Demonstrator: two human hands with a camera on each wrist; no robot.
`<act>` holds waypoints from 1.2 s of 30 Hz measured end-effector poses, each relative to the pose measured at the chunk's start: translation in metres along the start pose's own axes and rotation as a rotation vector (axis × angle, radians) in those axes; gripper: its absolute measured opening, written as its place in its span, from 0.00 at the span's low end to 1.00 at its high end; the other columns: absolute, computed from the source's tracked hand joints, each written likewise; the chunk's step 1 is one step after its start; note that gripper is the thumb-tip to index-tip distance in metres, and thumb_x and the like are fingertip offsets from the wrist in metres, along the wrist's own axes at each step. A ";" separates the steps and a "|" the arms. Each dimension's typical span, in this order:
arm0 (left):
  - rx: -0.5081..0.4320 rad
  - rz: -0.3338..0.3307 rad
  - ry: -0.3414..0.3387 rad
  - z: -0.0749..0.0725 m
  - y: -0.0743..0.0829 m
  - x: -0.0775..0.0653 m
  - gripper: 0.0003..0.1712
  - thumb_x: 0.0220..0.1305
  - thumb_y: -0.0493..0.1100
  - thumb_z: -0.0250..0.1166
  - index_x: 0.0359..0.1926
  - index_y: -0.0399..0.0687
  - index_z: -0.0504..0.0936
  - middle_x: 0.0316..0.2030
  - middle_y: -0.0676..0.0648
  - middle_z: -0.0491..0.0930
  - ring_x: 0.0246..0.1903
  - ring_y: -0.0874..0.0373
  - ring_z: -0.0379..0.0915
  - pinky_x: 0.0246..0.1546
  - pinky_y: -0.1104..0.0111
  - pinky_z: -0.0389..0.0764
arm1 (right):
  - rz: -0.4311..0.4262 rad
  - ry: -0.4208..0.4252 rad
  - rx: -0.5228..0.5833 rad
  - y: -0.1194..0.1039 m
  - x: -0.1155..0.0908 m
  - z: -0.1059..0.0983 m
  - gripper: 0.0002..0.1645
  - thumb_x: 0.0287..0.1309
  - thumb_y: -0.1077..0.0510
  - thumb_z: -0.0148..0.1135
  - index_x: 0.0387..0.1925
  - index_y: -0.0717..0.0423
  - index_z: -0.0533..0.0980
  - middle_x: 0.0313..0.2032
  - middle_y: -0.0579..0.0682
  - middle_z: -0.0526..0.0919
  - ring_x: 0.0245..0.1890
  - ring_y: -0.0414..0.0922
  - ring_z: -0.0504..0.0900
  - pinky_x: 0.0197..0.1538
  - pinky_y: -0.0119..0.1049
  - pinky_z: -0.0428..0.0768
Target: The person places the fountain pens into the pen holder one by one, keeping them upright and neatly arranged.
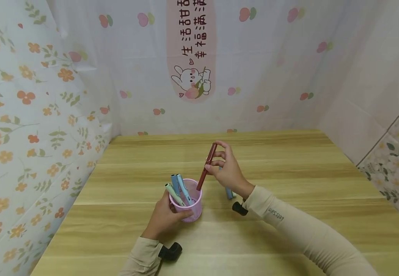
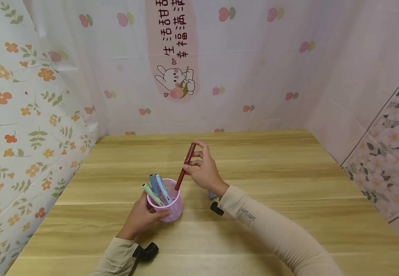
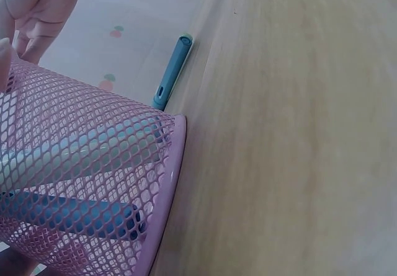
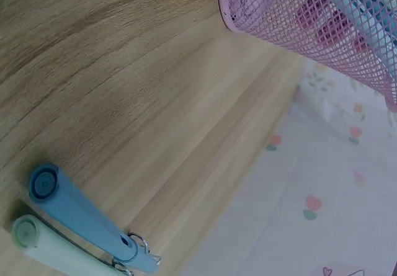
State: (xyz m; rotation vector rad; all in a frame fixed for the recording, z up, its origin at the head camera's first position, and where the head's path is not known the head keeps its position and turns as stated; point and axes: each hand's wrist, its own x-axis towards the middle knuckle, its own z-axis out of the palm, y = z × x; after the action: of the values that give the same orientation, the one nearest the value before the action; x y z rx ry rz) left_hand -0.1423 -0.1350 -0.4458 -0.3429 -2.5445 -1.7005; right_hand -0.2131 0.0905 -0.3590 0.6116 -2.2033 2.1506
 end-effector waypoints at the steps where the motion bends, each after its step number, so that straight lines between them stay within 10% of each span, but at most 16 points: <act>1: 0.004 0.004 0.000 0.000 0.000 -0.001 0.50 0.44 0.45 0.80 0.65 0.43 0.62 0.52 0.40 0.77 0.50 0.48 0.76 0.51 0.54 0.79 | -0.018 0.003 -0.010 0.001 -0.001 0.001 0.48 0.57 0.77 0.59 0.71 0.52 0.49 0.52 0.67 0.69 0.38 0.51 0.81 0.39 0.47 0.85; 20: -0.007 0.004 -0.011 -0.002 0.002 -0.002 0.51 0.44 0.47 0.80 0.65 0.40 0.61 0.53 0.39 0.76 0.52 0.44 0.75 0.52 0.50 0.77 | -0.226 -0.045 -0.188 0.007 -0.008 0.018 0.46 0.54 0.79 0.61 0.69 0.60 0.51 0.50 0.68 0.73 0.40 0.58 0.82 0.37 0.37 0.85; 26: -0.025 0.011 -0.009 -0.002 0.001 -0.002 0.51 0.43 0.45 0.81 0.65 0.41 0.61 0.54 0.39 0.76 0.53 0.44 0.75 0.53 0.52 0.76 | -0.278 -0.119 -0.344 0.009 -0.010 0.013 0.29 0.56 0.76 0.60 0.60 0.64 0.66 0.50 0.63 0.76 0.43 0.55 0.83 0.38 0.34 0.84; 36: -0.035 0.021 -0.001 -0.002 0.001 -0.001 0.50 0.43 0.42 0.81 0.64 0.37 0.62 0.54 0.38 0.77 0.53 0.45 0.75 0.53 0.53 0.77 | -0.068 -0.164 -0.326 0.012 -0.002 -0.002 0.22 0.60 0.73 0.55 0.56 0.64 0.70 0.51 0.61 0.75 0.45 0.56 0.81 0.41 0.35 0.84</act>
State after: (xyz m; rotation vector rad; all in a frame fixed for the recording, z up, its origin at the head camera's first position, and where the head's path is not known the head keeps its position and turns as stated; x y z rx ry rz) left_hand -0.1414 -0.1364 -0.4445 -0.3722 -2.5055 -1.7394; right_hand -0.2153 0.0930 -0.3706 0.8512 -2.4977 1.7086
